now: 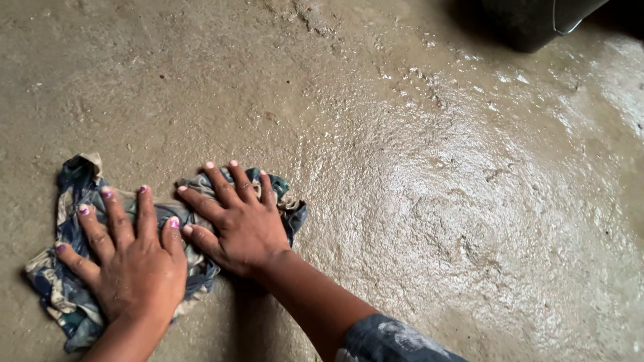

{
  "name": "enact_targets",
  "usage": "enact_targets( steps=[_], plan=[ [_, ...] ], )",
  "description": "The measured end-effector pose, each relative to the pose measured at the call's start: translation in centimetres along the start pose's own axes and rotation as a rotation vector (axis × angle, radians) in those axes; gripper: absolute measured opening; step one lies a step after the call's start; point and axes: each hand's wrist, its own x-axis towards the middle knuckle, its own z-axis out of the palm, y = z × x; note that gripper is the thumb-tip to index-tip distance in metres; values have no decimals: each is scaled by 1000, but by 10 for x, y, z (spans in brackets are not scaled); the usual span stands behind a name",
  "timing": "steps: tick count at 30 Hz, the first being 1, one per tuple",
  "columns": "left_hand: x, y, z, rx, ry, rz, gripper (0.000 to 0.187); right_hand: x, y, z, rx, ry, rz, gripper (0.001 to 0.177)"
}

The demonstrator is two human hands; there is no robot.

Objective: The person wipes a wet concrete floor using a patterned cloth. They dip the cloth into a metal bucket of water, wring it out, and then scrub the floor with both hands.

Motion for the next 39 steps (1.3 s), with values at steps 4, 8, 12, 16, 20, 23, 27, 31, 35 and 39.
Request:
enact_targets(
  steps=[4,8,12,16,20,23,27,31,35,39],
  plan=[
    [14,19,10,64,-62,7,67,6,18,-3,-21,6,33,63],
    [24,51,11,130,-173,25,70,1,41,-10,-36,32,86,65],
    [33,83,7,214,-261,126,69,-4,65,-19,-39,5,164,65],
    [43,103,0,178,-342,210,67,-14,78,-26,-44,35,257,65],
    [52,96,-6,75,-261,339,62,-20,70,-22,-62,97,375,65],
    [53,94,-10,88,-293,313,60,-20,55,-17,-27,107,478,65],
    [53,87,-11,96,-280,317,63,-20,40,-17,-12,95,526,65],
    [53,70,-12,126,-292,289,65,-16,25,-19,3,44,519,66],
    [51,49,-8,140,-192,263,70,-6,8,-20,14,-45,473,64],
    [30,16,-8,182,-177,146,67,0,-15,-17,52,-79,382,67]
  ],
)
